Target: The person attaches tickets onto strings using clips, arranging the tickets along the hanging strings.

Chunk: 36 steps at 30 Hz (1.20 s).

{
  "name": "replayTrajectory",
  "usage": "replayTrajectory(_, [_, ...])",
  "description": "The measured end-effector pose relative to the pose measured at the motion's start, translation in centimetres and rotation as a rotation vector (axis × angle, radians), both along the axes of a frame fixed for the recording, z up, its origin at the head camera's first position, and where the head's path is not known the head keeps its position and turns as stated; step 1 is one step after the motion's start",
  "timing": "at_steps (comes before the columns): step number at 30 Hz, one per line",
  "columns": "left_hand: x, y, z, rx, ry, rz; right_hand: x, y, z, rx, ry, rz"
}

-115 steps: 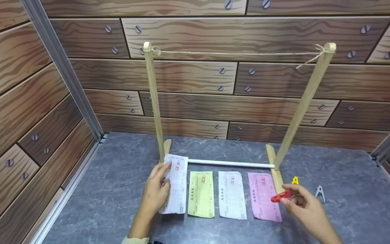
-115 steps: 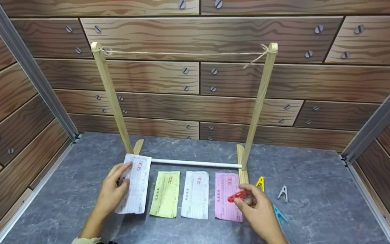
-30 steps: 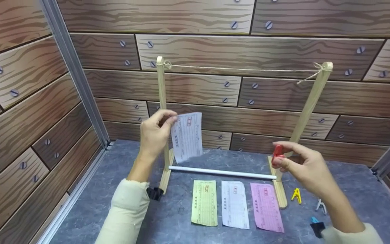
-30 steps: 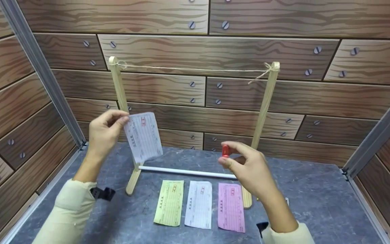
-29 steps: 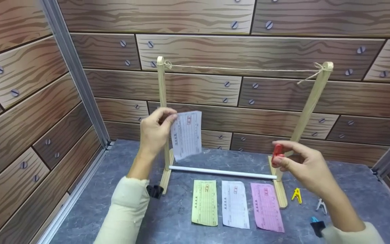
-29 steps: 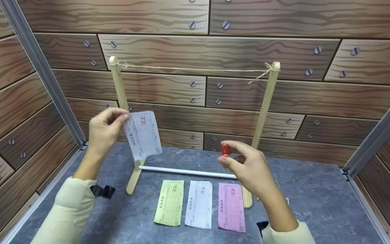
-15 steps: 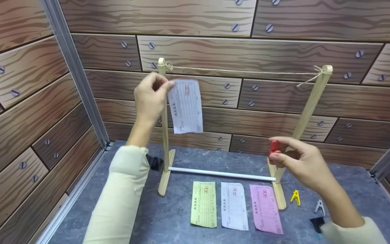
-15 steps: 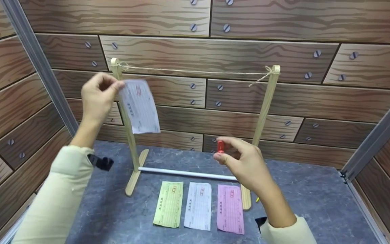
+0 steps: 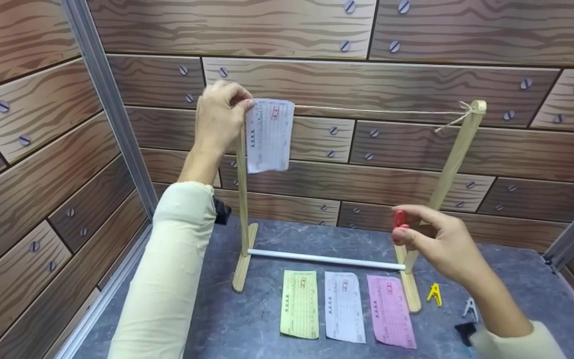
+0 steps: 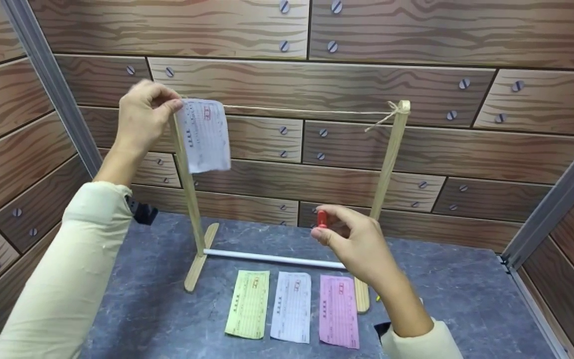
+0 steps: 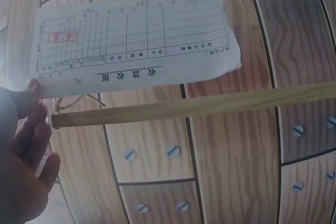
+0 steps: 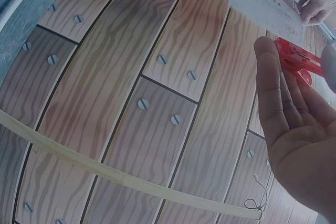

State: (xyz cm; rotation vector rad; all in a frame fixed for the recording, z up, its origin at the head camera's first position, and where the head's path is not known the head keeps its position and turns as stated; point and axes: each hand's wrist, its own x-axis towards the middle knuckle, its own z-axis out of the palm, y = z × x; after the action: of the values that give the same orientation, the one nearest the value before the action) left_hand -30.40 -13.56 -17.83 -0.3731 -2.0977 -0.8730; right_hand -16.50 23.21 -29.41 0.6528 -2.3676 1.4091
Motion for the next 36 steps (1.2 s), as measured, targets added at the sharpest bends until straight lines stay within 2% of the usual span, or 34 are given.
replayTrajectory(3, [-0.7,-0.1,0.2,-0.03,0.008,0.06,0.0,-0.1,0.0,0.006,-0.005,0.0])
replayTrajectory(10, [-2.0,-0.3,-0.4,0.06,-0.014,0.02,0.0,-0.3,0.1,0.023,-0.008,0.005])
replayTrajectory(13, [-2.1,-0.4,-0.6,0.042,-0.011,0.035,0.1,-0.2,0.2,0.04,-0.001,0.004])
replayTrajectory(19, [-2.0,0.0,-0.6,-0.041,-0.018,0.116,0.1,-0.3,0.3,0.051,0.01,-0.006])
replayTrajectory(27, [-2.4,-0.1,-0.8,-0.052,-0.031,0.118,-0.2,-0.8,0.4,0.06,0.007,0.01])
replayTrajectory(32, [-2.6,-0.3,-0.7,-0.041,-0.06,0.076,-0.3,-1.3,1.0,0.069,0.02,0.027])
replayTrajectory(36, [-3.0,-0.1,-1.1,0.048,-0.065,-0.055,-0.3,-1.9,1.9,0.098,0.035,0.017])
